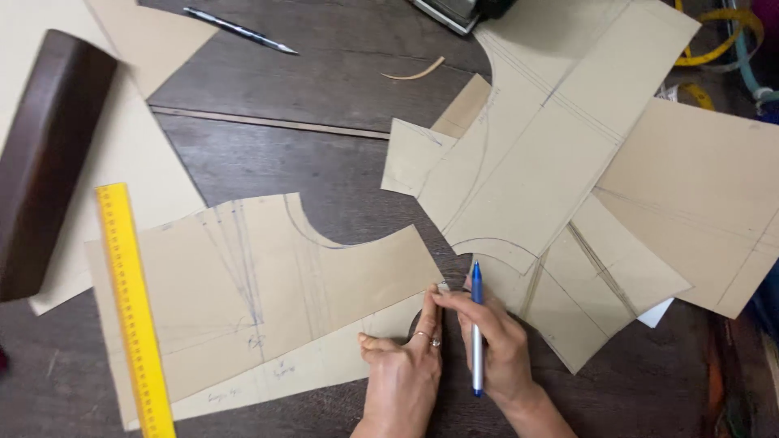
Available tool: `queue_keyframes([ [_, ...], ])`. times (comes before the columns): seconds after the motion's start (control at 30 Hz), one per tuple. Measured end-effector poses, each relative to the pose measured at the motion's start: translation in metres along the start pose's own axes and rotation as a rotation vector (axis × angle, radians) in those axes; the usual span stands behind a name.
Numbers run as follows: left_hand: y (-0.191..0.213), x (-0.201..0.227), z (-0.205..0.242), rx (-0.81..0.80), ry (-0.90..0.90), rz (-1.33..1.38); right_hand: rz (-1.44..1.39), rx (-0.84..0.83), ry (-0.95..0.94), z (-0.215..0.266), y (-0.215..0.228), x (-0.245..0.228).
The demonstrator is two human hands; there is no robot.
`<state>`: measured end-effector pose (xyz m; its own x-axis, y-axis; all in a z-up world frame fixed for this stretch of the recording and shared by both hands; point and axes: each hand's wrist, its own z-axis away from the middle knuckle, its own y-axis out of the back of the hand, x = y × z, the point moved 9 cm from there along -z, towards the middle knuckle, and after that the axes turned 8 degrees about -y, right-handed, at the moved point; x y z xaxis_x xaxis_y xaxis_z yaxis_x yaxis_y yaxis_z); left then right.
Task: The person uses a yellow ruler and a blue marker to draw straight lines and curves on a piece of cardboard. They measure and mark the cardboard, then draw freehand lines to connect points and outline a pattern shape.
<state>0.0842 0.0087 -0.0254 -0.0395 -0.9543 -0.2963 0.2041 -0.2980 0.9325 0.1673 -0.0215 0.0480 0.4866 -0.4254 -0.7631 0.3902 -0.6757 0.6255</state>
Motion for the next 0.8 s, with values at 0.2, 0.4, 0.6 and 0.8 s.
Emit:
queue_keyframes([
  [0.2,0.010,-0.008,0.002,0.120,0.072,0.058,0.042,-0.023,0.120,0.006,-0.011,-0.018],
  [0.4,0.024,-0.031,0.017,0.226,0.141,0.165,0.173,-0.002,0.114,0.020,-0.022,-0.022],
  [0.6,0.018,-0.036,0.036,0.328,0.218,0.267,0.246,-0.046,0.108,0.037,-0.039,-0.009],
  [0.8,0.008,-0.061,0.087,0.388,0.164,0.720,0.353,0.017,0.137,0.040,-0.040,-0.015],
])
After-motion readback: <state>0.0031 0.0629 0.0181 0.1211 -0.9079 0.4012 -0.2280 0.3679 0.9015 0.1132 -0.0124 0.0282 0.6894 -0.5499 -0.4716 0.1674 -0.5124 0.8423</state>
